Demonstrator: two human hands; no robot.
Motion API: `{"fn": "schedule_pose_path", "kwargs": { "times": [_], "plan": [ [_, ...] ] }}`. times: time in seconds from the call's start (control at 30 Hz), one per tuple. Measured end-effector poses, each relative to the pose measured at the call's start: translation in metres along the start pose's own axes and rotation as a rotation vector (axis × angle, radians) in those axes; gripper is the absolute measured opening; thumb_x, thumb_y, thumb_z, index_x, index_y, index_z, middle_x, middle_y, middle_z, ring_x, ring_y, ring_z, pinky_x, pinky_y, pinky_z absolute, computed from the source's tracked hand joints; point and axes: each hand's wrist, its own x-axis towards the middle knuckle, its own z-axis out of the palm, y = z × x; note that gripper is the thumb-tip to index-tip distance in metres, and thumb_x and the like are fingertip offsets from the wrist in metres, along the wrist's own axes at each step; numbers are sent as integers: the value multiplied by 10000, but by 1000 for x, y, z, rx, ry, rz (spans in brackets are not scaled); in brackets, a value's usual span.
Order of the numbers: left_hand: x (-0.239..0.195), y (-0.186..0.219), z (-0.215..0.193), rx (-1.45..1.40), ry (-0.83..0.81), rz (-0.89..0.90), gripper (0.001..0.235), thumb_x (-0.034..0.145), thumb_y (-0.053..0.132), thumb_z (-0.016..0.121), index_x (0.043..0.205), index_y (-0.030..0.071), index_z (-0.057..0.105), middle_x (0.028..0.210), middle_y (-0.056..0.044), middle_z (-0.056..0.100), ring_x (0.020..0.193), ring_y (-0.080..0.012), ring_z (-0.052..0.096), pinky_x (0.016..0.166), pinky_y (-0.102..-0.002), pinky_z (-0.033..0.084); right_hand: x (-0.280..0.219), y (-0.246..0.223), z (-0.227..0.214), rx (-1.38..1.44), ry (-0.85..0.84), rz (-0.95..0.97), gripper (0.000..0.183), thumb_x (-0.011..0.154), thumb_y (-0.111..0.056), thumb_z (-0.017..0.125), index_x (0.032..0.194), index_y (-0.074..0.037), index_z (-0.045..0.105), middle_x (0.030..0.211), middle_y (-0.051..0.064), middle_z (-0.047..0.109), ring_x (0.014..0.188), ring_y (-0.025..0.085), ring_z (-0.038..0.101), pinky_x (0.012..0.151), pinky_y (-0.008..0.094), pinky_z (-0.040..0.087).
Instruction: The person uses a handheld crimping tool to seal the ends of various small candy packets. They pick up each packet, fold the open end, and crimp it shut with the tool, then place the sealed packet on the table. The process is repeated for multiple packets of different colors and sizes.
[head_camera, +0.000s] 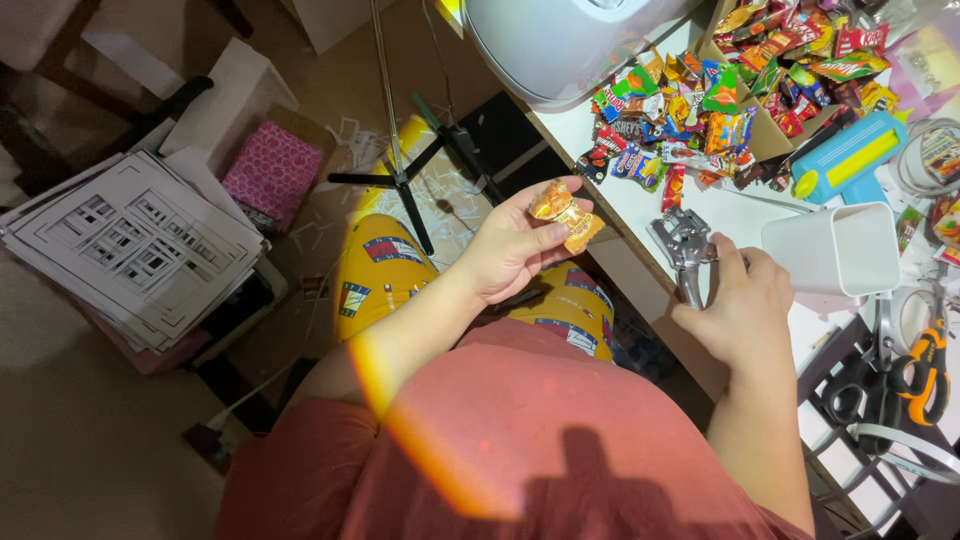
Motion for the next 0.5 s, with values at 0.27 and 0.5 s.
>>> {"fn": "schedule_pose_path", "kwargs": {
  "times": [0.27,0.5],
  "plan": [
    [-1,4,4,224,17,235,359,858,50,787,1184,74,640,1119,-84,662,989,-144,652,875,-277,589,-17,-4,-31,337,41,9,1027,583,-247,739,1547,-34,458,1407,279,506,1298,409,495,1098,498,362],
    [13,-6,10,310,72,545,455,795,-15,866,1205,7,669,1203,-150,694,1100,-177,690,938,-297,599,-35,-57,-20,2047,-474,-278,1085,573,-164,751,1504,166,304,1392,424,489,1290,497,547,1120,411,420]
  ]
}}
